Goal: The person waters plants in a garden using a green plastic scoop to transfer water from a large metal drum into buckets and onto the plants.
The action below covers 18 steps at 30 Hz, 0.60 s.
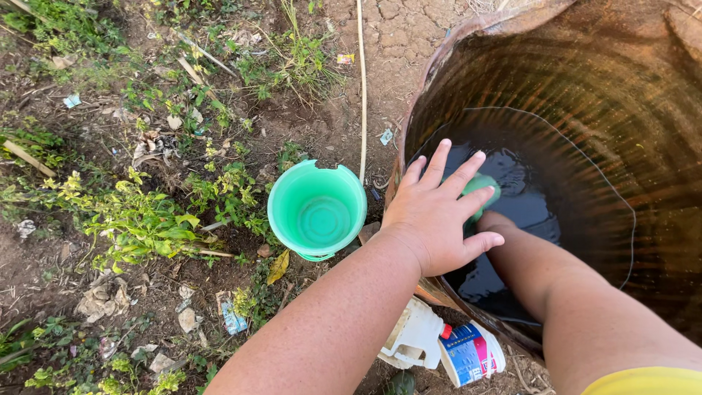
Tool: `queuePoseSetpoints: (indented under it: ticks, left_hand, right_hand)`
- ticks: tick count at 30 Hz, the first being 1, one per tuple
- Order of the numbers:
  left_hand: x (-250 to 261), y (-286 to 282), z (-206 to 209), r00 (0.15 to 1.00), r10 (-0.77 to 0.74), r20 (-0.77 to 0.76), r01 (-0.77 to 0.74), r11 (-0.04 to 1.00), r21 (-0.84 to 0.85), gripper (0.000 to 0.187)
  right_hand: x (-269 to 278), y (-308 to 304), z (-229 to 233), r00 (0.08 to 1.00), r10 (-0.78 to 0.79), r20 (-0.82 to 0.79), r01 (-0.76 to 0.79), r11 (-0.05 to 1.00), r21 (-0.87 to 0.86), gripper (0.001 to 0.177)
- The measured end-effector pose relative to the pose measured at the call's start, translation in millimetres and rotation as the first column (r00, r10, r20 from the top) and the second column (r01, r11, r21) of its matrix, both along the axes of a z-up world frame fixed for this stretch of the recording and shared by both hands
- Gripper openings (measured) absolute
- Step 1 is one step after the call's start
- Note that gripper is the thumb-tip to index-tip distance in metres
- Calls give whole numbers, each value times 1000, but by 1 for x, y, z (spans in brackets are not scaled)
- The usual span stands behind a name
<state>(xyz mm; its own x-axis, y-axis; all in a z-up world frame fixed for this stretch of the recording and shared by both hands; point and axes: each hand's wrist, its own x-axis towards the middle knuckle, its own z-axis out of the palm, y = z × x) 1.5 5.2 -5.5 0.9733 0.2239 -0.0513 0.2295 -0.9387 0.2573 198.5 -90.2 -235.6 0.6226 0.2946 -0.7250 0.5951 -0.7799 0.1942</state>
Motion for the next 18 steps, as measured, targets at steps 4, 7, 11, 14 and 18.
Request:
queuePoseSetpoints:
  ticks: [4, 7, 11, 14, 18]
  left_hand:
    - [-1, -1, -2, 1000, 7, 10, -7, 1000, 14, 74]
    - [0, 0, -3, 999, 7, 51, -7, 1000, 7, 76]
    - [-1, -4, -4, 998, 13, 54, -12, 1000, -12, 76]
    - [-2, -6, -2, 996, 16, 83, -16, 1000, 2, 74]
    - [-4, -8, 1, 995, 8, 99, -10, 1000, 21, 73]
  right_hand:
    - [4, 1, -38, 952, -225, -209, 260, 953, 156, 28]
    - [15, -2, -61, 823, -400, -404, 520, 816, 251, 27]
    - [27, -9, -71, 623, -481, -617, 749, 593, 294, 27]
    - [34, -9, -51, 546, -459, -701, 821, 460, 338, 28]
    - [45, -14, 23, 586, -457, -669, 803, 435, 406, 28]
